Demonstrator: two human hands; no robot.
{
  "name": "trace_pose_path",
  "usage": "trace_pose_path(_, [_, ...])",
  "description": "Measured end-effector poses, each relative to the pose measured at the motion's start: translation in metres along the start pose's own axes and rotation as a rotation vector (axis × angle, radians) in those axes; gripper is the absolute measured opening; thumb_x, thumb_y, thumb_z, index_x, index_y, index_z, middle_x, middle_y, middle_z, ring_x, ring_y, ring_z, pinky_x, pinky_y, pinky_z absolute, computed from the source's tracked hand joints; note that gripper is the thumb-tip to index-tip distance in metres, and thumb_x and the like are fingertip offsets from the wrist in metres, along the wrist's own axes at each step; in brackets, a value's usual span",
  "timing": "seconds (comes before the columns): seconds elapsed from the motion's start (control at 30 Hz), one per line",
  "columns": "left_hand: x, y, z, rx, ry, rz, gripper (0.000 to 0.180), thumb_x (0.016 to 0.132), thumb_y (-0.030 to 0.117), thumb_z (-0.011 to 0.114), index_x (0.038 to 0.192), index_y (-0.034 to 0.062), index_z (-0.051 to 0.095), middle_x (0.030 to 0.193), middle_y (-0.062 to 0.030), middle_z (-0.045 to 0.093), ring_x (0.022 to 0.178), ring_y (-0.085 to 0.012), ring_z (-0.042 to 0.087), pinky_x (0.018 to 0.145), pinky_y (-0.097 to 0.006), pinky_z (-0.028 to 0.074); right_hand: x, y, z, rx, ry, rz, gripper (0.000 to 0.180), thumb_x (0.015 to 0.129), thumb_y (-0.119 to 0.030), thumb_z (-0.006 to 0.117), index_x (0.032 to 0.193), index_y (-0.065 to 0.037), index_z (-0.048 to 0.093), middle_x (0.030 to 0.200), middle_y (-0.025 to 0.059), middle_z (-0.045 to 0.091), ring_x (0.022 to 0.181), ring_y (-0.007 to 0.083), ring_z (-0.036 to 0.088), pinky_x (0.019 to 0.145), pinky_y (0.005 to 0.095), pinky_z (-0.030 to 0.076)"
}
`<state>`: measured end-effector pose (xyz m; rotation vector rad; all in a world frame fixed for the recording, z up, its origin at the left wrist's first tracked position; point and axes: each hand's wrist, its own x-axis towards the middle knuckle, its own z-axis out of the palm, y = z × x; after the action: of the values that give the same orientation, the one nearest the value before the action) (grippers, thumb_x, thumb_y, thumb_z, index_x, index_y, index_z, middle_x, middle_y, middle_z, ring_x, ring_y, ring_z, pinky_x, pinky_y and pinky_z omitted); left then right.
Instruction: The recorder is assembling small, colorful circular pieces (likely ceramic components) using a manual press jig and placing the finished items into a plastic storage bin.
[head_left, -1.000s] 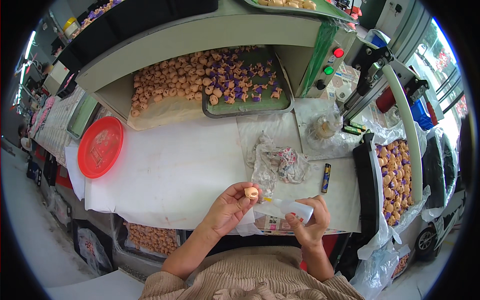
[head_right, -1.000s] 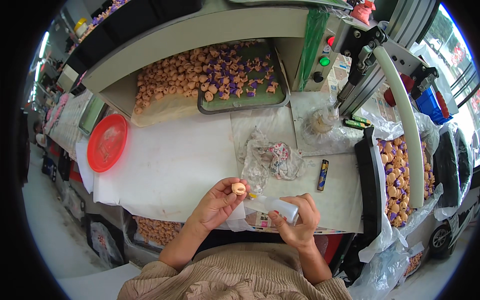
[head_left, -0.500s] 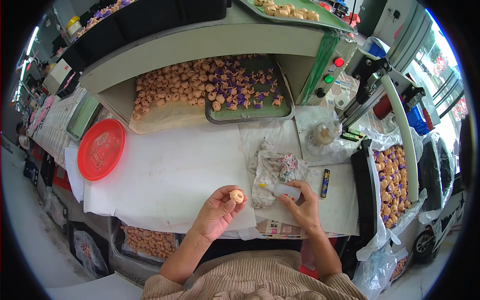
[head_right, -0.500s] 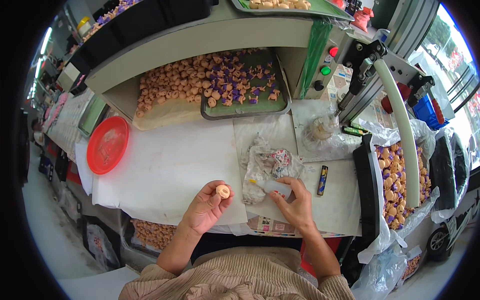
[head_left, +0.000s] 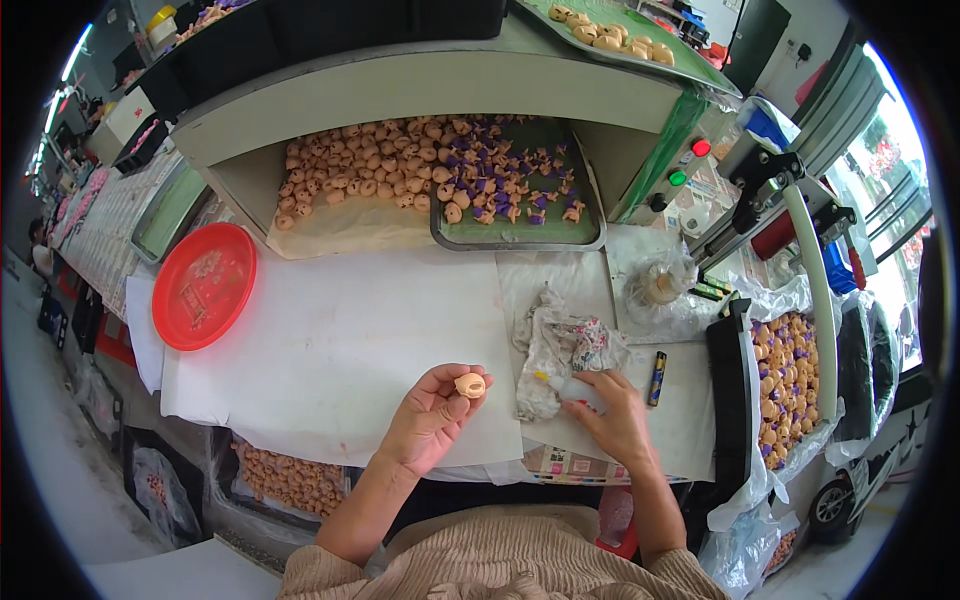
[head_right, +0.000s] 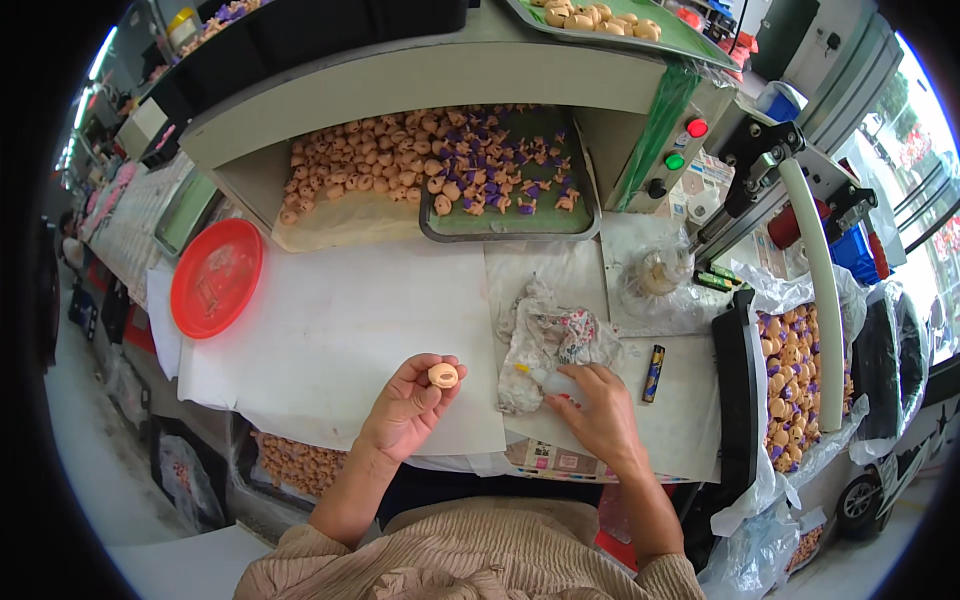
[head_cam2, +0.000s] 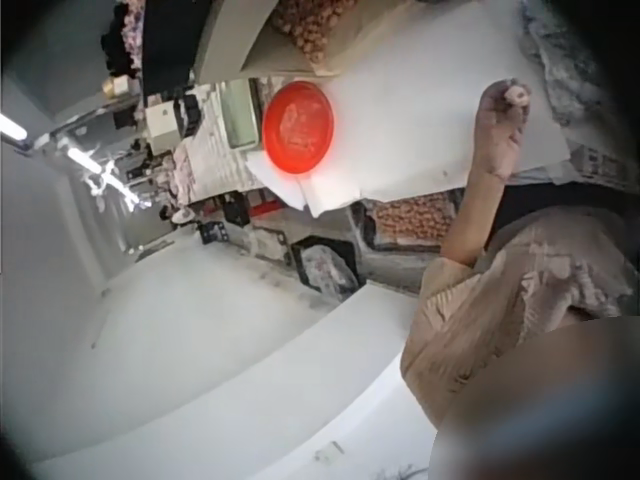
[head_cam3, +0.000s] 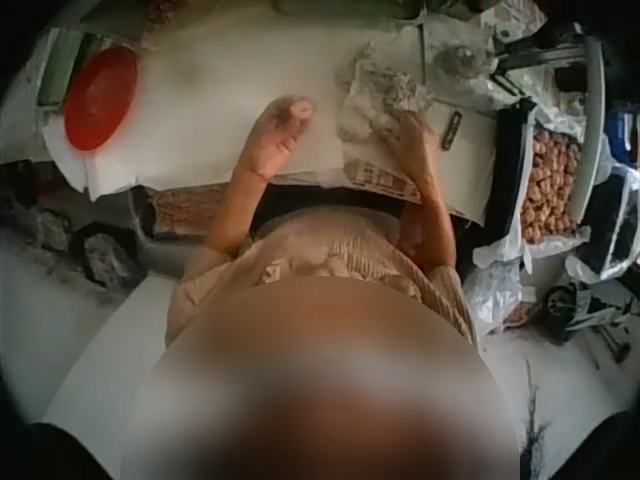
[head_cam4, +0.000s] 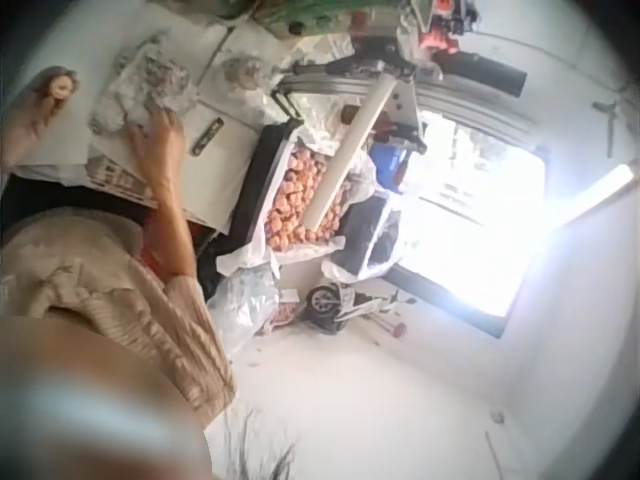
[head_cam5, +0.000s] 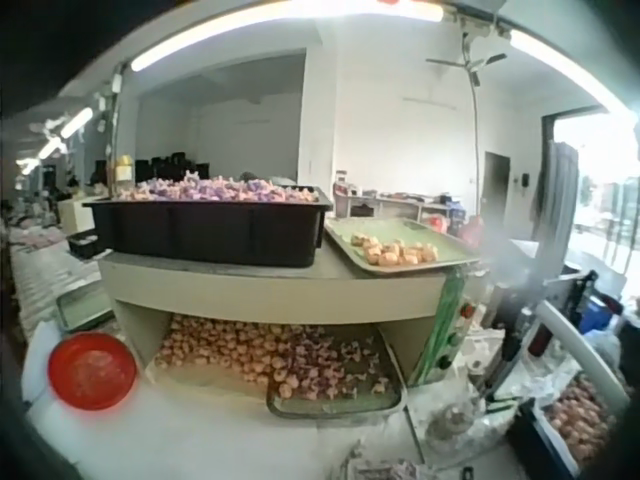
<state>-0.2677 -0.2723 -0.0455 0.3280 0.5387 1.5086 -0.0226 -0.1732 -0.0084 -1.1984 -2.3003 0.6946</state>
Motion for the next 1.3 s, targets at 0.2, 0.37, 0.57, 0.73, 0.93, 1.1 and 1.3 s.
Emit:
trace_pose_path(0.2, [0.003,0.005,-0.003,-0.026,0.075,-0.073,0.032,0.087,0.000,0.061,0.118,0.0083,0.055,0.122,-0.0080,0.058,0.116,-0.0220,0.056,0.101,-0.029,0.048,0.001,-0.026,-0.004,0.249,0.034,0.008,0.034,0.072,-0.012,0.076,0.101,0.001,0.064,0.094,0.0144,0.064,0.083,0.0267,0.063,0.074,0.0327,0.049])
trace_pose_path(0.37, [0.009,0.003,-0.006,-0.035,0.068,-0.082,0.033,0.088,0.002,0.061,0.120,0.0075,0.055,0.121,-0.0083,0.058,0.115,-0.0221,0.057,0.099,-0.029,0.049,-0.001,-0.033,0.007,0.372,0.096,-0.027,0.038,0.069,-0.012,0.081,0.100,0.000,0.064,0.089,0.0115,0.064,0.078,0.0225,0.063,0.068,0.0314,0.050])
trace_pose_path(0.57, [0.014,0.002,-0.006,0.000,0.078,-0.103,0.033,0.089,0.003,0.060,0.121,0.0053,0.054,0.120,-0.0088,0.058,0.114,-0.0223,0.057,0.099,-0.030,0.049,0.002,-0.030,0.017,0.413,0.212,-0.078,0.037,0.066,-0.011,0.084,0.095,0.000,0.063,0.085,0.0098,0.064,0.071,0.0179,0.061,0.063,0.0290,0.048])
trace_pose_path(0.73, [0.015,0.002,-0.005,0.022,0.097,-0.125,0.033,0.089,0.002,0.060,0.121,0.0046,0.054,0.118,-0.0082,0.059,0.112,-0.0213,0.058,0.099,-0.029,0.049,0.003,-0.027,0.020,0.384,0.178,-0.088,0.037,0.066,-0.011,0.084,0.095,0.000,0.064,0.082,0.0090,0.064,0.070,0.0178,0.060,0.061,0.0286,0.046])
trace_pose_path(0.93, [0.018,0.002,-0.006,0.046,0.097,-0.135,0.033,0.089,0.003,0.060,0.122,0.0046,0.054,0.118,-0.0089,0.059,0.112,-0.0207,0.058,0.099,-0.029,0.049,0.006,-0.024,0.022,0.368,0.187,-0.098,0.036,0.065,-0.011,0.084,0.094,-0.001,0.065,0.081,0.0087,0.064,0.069,0.0183,0.060,0.061,0.0288,0.046])
trace_pose_path(1.1, [0.019,0.002,-0.006,0.049,0.089,-0.143,0.033,0.089,0.003,0.060,0.122,0.0039,0.054,0.118,-0.0095,0.060,0.111,-0.0214,0.059,0.098,-0.029,0.049,0.005,-0.027,0.018,0.396,0.187,-0.036,0.032,0.066,-0.012,0.082,0.088,0.000,0.062,0.084,0.0081,0.064,0.073,0.0161,0.060,0.066,0.0278,0.047])
trace_pose_path(1.3, [0.024,0.002,-0.002,0.035,0.105,-0.133,0.034,0.089,0.008,0.061,0.123,0.0037,0.054,0.117,-0.0108,0.060,0.109,-0.0215,0.060,0.096,-0.030,0.051,0.011,-0.005,0.021,0.400,0.219,0.023,0.035,0.070,-0.014,0.080,0.094,0.001,0.060,0.085,0.0076,0.063,0.077,0.0153,0.061,0.070,0.0282,0.048])
